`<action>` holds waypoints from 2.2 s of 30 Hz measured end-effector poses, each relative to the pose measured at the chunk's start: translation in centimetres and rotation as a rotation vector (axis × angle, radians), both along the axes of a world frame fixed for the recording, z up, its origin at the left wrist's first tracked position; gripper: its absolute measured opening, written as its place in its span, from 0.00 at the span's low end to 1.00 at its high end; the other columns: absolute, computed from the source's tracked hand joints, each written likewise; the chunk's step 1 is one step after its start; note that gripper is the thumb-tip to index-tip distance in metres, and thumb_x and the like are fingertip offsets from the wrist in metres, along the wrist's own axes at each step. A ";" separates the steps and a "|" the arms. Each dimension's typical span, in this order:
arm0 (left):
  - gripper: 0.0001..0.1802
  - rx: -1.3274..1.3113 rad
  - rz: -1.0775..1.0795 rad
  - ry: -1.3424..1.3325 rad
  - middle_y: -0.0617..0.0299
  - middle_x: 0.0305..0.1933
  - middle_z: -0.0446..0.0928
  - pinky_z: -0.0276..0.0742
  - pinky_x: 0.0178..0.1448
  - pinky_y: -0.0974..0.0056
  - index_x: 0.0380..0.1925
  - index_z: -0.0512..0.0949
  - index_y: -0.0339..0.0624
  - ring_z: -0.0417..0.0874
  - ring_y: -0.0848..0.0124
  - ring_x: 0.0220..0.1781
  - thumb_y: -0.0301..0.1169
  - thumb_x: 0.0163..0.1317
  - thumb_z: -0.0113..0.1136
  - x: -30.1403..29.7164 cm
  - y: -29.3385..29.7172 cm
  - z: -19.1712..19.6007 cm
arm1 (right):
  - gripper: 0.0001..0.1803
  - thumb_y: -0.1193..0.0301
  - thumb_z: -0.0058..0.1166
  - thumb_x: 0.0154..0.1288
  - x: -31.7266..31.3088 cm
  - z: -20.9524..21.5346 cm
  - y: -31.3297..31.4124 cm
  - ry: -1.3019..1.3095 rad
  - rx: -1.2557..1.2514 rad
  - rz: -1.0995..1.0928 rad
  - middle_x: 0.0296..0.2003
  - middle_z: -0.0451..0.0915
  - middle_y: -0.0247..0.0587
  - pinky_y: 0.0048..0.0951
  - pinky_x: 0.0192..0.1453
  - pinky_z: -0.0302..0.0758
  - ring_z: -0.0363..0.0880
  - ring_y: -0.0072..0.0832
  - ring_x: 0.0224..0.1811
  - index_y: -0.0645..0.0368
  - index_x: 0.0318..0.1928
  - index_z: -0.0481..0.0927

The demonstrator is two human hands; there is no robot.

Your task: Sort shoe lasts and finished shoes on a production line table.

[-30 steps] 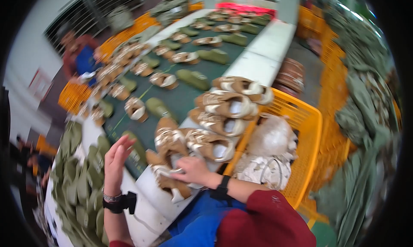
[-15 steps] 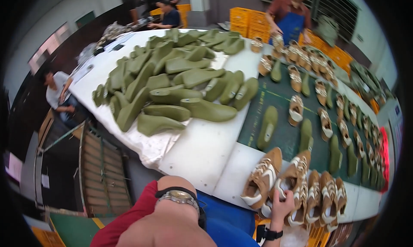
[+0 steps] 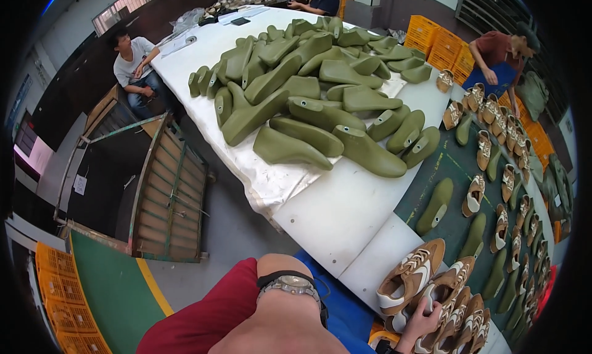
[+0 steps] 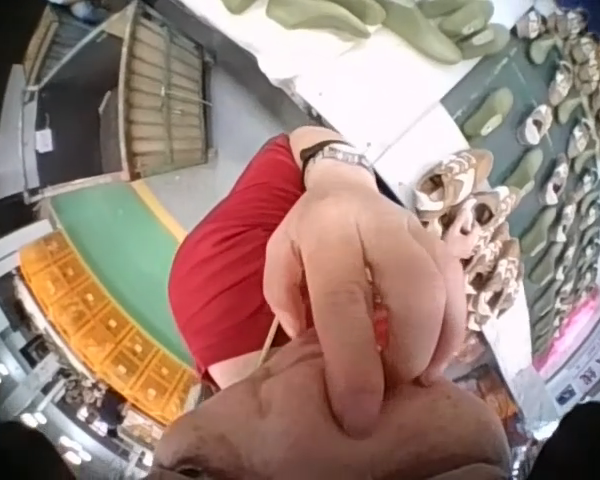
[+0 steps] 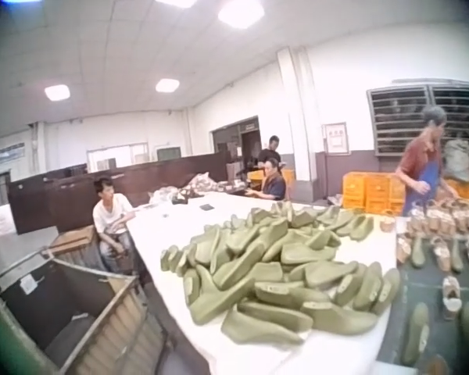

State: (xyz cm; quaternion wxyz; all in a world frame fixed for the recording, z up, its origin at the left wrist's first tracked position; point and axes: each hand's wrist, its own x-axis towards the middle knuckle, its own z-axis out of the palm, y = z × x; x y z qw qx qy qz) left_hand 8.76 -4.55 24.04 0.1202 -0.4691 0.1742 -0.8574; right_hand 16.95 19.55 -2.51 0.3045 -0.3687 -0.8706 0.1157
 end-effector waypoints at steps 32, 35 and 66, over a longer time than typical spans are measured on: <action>0.27 -2.339 1.401 0.583 0.45 0.58 0.66 0.63 0.63 0.49 0.52 0.70 0.35 0.63 0.43 0.61 0.35 0.53 0.61 -21.7 -14.0 -29.1 | 0.16 0.65 0.67 0.47 0.6 7.6 0.1 0.095 -0.192 0.234 0.21 0.74 0.45 0.32 0.27 0.70 0.74 0.39 0.21 0.62 0.29 0.75; 0.26 -2.244 1.569 0.546 0.45 0.60 0.65 0.60 0.64 0.49 0.52 0.70 0.37 0.63 0.44 0.62 0.35 0.53 0.60 -21.1 -14.2 -30.0 | 0.16 0.65 0.66 0.49 -1.8 12.6 1.5 0.096 -0.201 0.336 0.22 0.74 0.43 0.29 0.25 0.69 0.73 0.32 0.21 0.62 0.31 0.76; 0.28 -2.303 1.395 0.351 0.44 0.59 0.65 0.58 0.63 0.47 0.51 0.71 0.37 0.62 0.45 0.62 0.37 0.50 0.61 -22.2 -14.1 -30.2 | 0.36 0.47 0.40 0.64 -44.5 5.9 2.5 -0.491 -0.367 0.546 0.53 0.75 0.54 0.42 0.57 0.70 0.73 0.47 0.55 0.54 0.66 0.58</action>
